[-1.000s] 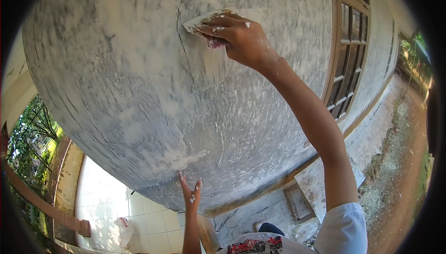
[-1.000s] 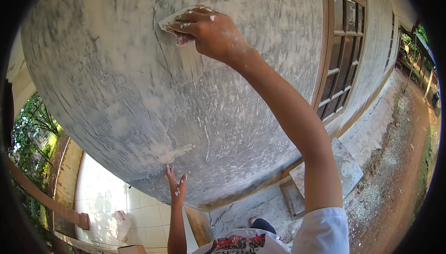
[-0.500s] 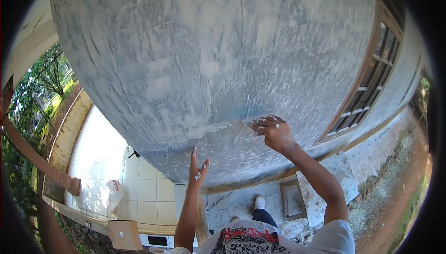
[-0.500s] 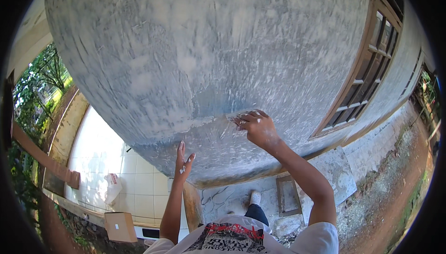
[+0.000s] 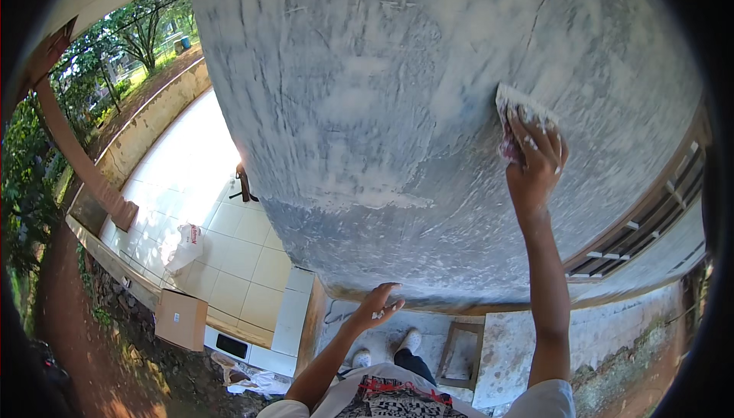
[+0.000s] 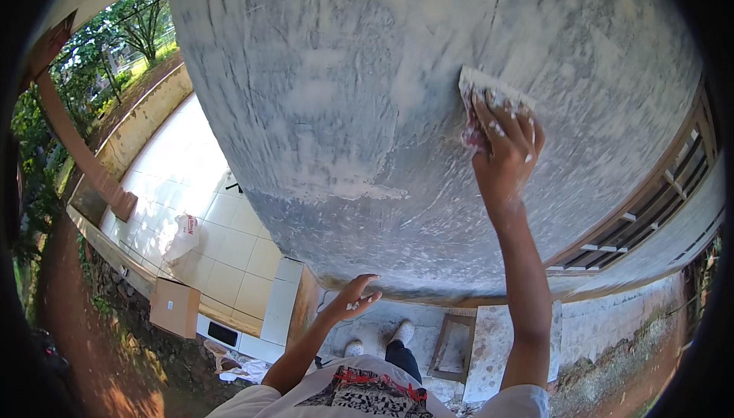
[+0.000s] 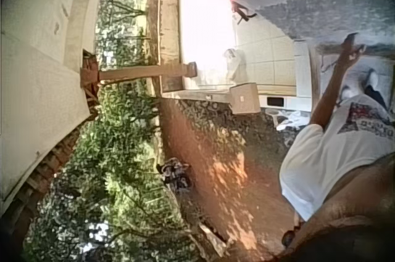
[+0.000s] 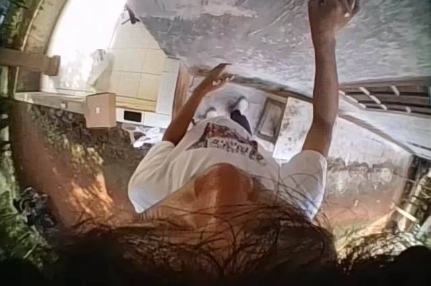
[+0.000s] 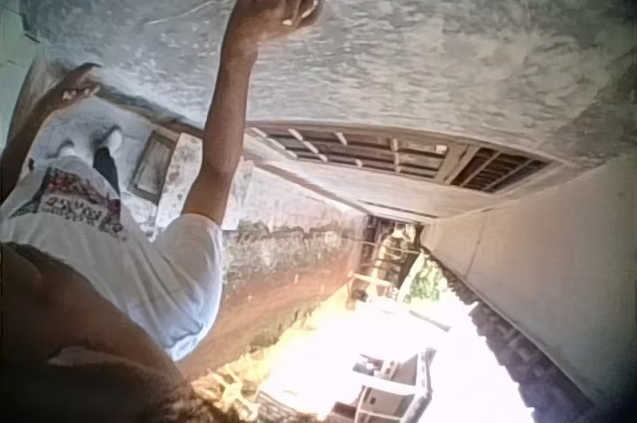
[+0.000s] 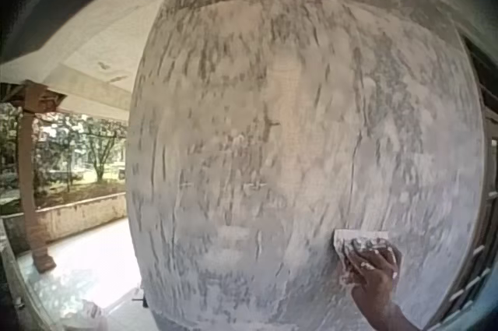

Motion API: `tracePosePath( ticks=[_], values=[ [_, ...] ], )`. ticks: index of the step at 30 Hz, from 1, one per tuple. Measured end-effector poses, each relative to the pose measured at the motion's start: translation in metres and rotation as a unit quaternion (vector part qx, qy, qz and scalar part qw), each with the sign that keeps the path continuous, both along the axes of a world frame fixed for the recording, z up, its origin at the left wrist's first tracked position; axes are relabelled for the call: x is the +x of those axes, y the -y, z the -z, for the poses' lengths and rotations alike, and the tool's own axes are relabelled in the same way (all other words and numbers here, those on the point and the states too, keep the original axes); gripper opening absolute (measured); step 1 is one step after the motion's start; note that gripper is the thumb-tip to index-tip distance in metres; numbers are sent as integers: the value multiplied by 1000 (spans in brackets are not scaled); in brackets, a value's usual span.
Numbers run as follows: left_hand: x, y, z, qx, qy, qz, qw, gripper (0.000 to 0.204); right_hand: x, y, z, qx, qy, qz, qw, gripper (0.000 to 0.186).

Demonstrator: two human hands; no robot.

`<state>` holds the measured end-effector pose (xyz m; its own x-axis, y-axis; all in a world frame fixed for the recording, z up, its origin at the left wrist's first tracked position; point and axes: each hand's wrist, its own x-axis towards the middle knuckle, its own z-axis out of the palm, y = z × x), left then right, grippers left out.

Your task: The person applies wall putty to an exterior wall using a putty knife, smoothing the surface.

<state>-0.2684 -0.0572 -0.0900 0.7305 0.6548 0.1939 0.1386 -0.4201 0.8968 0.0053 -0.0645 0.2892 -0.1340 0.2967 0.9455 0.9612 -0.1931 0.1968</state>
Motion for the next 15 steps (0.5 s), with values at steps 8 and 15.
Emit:
tracePosePath(
  ticks=[8,15],
  values=[
    [37,34,-27,-42,105,-23,993,57,-43,38,244,-298,-314,-123,893,59],
    [92,62,-61,-195,208,-106,953,59,-73,72,312,-307,-325,-222,867,65]
  ],
)
